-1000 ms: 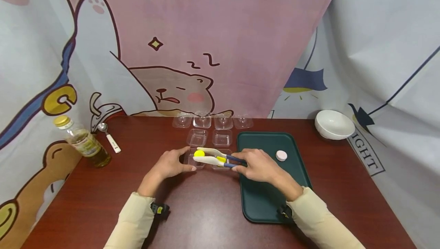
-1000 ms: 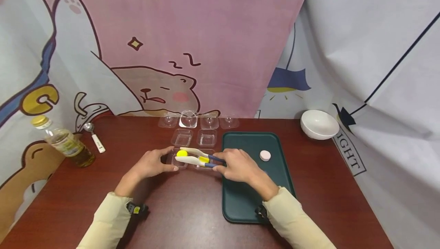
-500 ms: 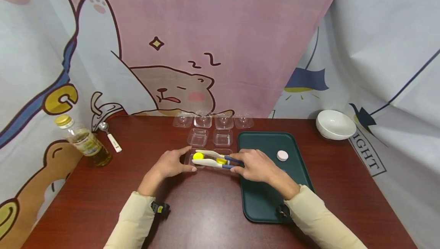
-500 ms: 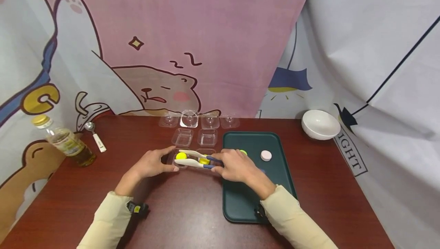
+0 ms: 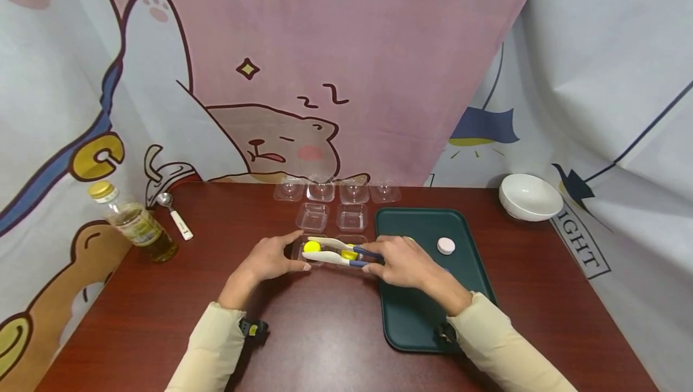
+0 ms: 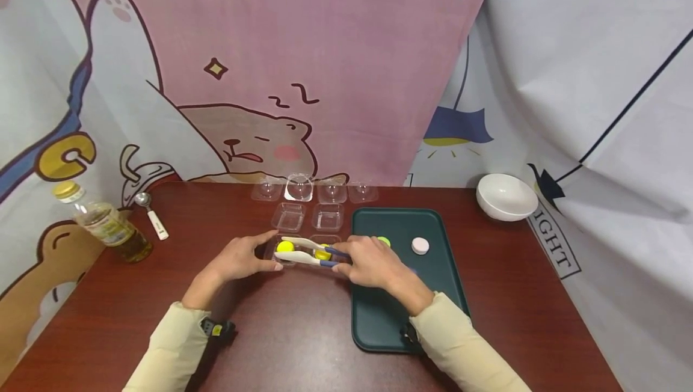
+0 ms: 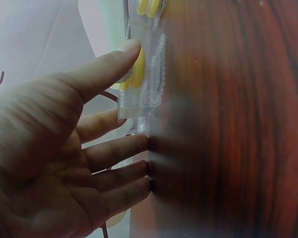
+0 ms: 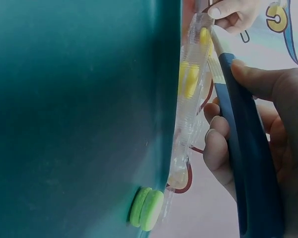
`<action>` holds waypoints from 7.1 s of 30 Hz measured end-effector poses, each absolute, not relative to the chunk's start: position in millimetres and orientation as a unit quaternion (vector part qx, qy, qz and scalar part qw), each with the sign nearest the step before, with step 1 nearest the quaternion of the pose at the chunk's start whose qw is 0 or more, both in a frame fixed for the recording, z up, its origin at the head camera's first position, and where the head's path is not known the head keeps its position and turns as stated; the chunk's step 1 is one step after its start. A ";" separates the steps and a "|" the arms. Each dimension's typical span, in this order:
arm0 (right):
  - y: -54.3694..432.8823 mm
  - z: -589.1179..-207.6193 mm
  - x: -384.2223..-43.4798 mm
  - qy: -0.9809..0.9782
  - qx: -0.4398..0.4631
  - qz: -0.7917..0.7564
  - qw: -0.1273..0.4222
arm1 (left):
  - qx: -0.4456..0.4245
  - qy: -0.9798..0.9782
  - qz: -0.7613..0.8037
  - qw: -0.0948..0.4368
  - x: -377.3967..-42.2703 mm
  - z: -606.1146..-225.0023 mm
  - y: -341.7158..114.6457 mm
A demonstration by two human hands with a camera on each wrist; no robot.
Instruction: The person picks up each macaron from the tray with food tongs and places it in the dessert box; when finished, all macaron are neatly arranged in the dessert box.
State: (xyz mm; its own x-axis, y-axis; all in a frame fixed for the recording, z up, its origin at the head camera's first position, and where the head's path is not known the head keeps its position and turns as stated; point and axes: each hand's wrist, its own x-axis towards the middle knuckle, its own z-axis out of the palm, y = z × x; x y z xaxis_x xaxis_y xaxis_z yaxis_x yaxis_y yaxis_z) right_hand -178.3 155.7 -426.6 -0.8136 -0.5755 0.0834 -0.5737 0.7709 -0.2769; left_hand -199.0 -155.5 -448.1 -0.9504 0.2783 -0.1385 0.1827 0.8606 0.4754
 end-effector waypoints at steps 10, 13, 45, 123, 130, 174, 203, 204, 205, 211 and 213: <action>153.8 -423.4 -177.8 0.948 -0.285 -0.142 0.023 | 0.117 0.958 0.236 0.110 -199.0 -450.0 -154.3; 153.8 -424.1 -177.1 0.948 -0.282 -0.143 0.023 | 0.118 0.957 0.241 0.112 -198.7 -450.5 -155.1; 259.8 -415.8 -159.3 0.958 -0.188 -0.210 -0.046 | 0.114 0.922 0.368 0.048 -241.0 -462.8 -183.9; 331.7 -447.8 -132.5 0.970 -0.119 -0.212 0.022 | 0.082 0.930 0.349 0.086 -267.4 -462.1 -154.5; 331.8 -449.4 -131.2 0.970 -0.111 -0.216 0.024 | 0.082 0.935 0.333 0.090 -268.4 -462.1 -153.0; 310.9 -427.8 -154.8 0.964 -0.155 -0.214 -0.029 | 0.068 0.937 0.327 0.099 -269.2 -460.4 -152.3; 257.4 -416.3 -201.6 0.948 -0.192 -0.256 -0.009 | 0.053 0.933 0.340 0.103 -268.8 -458.1 -149.4; 254.9 -416.6 -203.0 0.948 -0.193 -0.254 -0.008 | 0.052 0.933 0.339 0.103 -268.6 -458.0 -149.6; 252.2 -417.1 -204.3 0.948 -0.194 -0.253 -0.008 | 0.051 0.934 0.339 0.104 -268.0 -458.3 -150.0; 236.2 -414.0 -210.8 0.948 -0.209 -0.241 -0.008 | 0.053 0.933 0.342 0.103 -268.4 -459.8 -151.8; 230.6 -412.9 -213.1 0.947 -0.214 -0.241 -0.002 | 0.055 0.933 0.340 0.101 -269.0 -459.7 -151.7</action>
State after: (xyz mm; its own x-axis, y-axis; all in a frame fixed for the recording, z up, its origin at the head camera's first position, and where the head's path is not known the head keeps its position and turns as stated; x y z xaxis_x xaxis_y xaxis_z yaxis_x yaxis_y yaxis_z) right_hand -213.1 230.6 -412.9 -0.9088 -0.4033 0.1069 -0.4053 0.7923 -0.4560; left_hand -269.0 -151.7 -459.7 -0.9735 0.1722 -0.1505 0.0349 0.7624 0.6462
